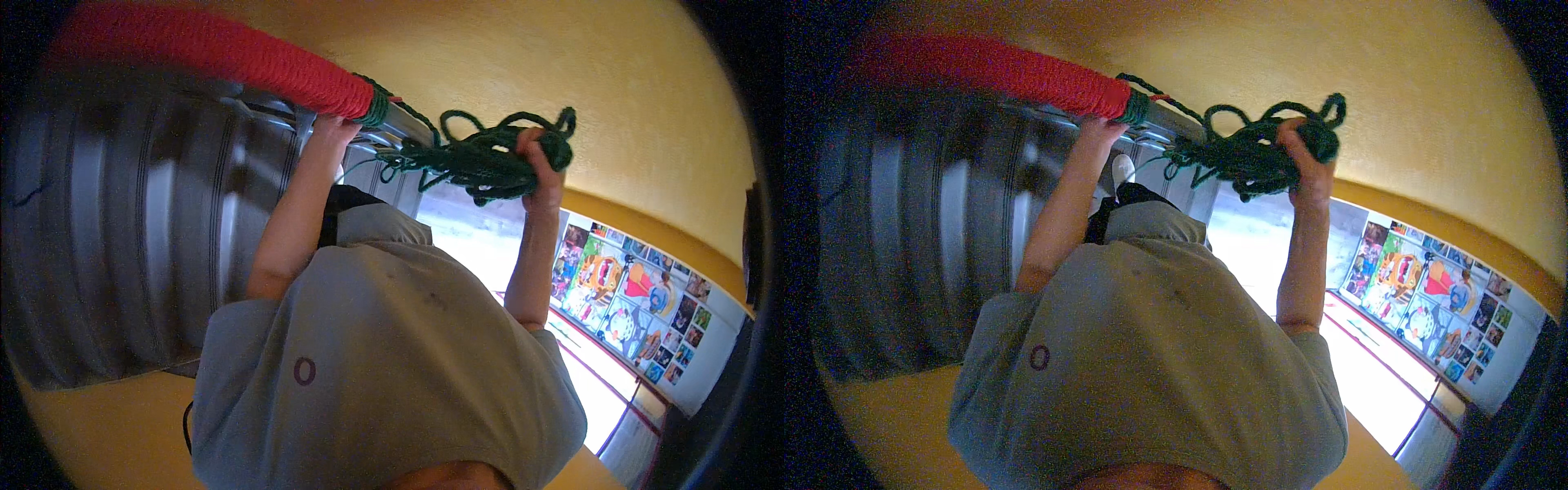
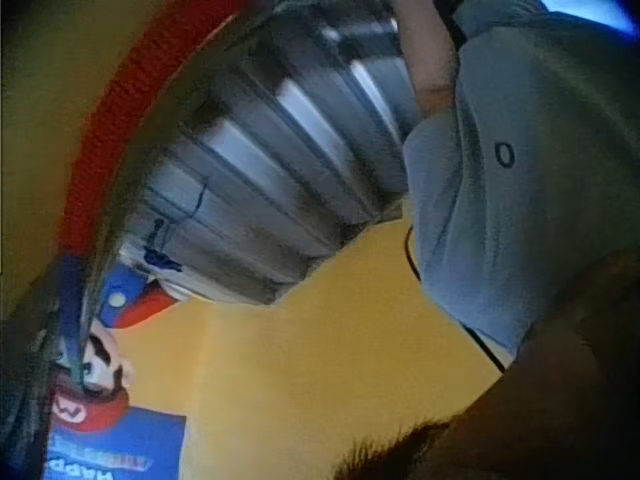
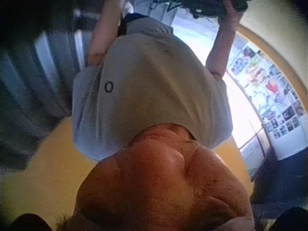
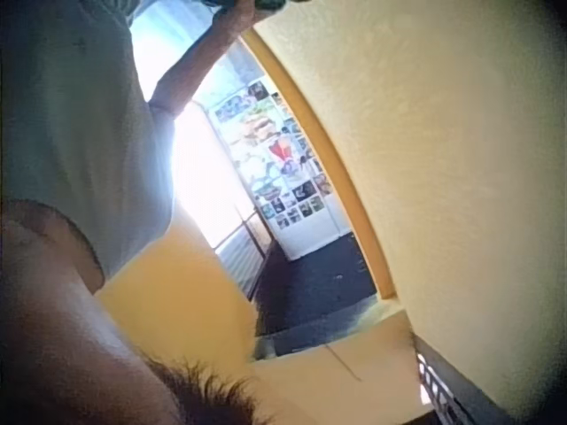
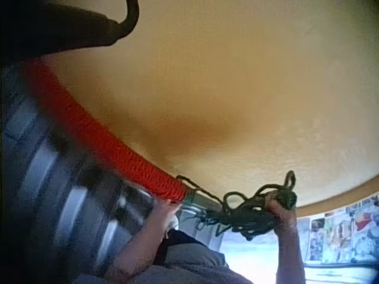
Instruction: The person ties a green rope around a metal railing that is already partially wrapped in red rope. They secure the rope by looping and knotting it around the railing structure, working with both hands to tighten and adjust the knot.
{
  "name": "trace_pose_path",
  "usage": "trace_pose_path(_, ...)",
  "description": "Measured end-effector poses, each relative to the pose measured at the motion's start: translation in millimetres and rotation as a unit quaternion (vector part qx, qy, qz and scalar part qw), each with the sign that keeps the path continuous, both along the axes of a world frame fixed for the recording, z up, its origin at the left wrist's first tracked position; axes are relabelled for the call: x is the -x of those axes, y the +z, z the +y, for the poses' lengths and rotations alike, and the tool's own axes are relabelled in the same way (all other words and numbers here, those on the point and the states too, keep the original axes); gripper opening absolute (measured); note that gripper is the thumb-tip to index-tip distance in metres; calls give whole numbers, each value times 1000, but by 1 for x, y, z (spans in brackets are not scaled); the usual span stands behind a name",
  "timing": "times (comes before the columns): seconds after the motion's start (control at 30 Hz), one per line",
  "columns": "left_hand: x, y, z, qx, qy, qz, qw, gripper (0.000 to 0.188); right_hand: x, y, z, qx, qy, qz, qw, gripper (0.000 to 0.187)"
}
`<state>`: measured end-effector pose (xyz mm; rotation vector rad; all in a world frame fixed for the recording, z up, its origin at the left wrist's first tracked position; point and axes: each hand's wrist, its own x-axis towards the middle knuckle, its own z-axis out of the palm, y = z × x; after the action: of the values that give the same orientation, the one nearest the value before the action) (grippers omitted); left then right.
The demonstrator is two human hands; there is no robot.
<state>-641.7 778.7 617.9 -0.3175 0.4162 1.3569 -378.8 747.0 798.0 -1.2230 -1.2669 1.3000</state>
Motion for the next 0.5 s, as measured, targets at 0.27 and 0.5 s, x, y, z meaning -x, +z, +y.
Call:
trace_pose_path(0.27,-7,-62,29,-136,-22,-44,989,20,68,-69,66,-34,133,-157,978,30)
trace_pose_path(0.5,-4,-81,37,-130,-77,129,980,18,119,-87,123,18,355,-167,920,45)
